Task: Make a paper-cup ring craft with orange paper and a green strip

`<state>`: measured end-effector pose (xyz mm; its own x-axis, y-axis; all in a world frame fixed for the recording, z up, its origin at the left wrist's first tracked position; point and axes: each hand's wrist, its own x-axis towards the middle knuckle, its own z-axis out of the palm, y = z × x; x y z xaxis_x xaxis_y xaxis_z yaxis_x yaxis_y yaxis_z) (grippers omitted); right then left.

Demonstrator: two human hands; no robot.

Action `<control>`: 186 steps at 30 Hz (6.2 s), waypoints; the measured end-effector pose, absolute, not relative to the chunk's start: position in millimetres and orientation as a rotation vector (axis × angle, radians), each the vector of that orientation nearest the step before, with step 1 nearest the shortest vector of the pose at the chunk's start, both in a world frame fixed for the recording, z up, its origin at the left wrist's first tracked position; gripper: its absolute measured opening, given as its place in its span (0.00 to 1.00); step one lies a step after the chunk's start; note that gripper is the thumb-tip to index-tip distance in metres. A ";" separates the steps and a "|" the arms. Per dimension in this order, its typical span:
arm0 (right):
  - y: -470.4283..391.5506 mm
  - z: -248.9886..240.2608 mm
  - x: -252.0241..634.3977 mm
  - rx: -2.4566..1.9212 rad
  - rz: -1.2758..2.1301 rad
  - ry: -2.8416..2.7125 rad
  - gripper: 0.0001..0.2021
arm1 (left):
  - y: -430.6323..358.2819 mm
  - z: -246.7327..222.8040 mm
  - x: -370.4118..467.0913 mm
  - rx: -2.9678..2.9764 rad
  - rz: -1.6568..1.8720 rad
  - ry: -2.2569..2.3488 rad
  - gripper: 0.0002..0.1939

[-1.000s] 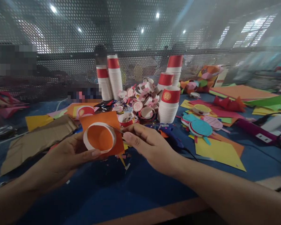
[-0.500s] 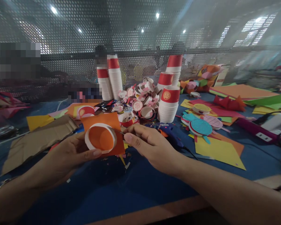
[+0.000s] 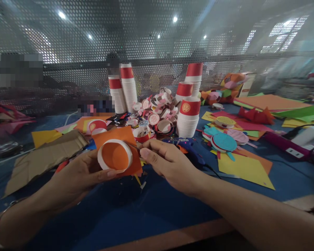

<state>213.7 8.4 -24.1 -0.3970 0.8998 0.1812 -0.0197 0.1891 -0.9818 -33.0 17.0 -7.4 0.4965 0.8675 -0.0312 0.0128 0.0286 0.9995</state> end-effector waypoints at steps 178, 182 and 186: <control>10.0 -22.0 210.2 -0.807 1.499 -1.480 0.22 | 19.0 -8.1 -39.7 1.683 0.780 0.925 0.17; 9.8 -22.6 210.9 -0.831 1.496 -1.480 0.23 | 17.7 -7.7 -39.0 1.676 0.715 0.933 0.20; 10.1 -23.3 210.6 -0.827 1.514 -1.469 0.22 | 16.5 -6.3 -38.1 1.678 0.699 0.930 0.19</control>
<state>210.6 10.1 -23.3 -0.4218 0.9014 0.0975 -0.1252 0.0486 -0.9909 -38.1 16.5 -6.3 0.5280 0.8492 0.0027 0.2393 -0.1518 0.9590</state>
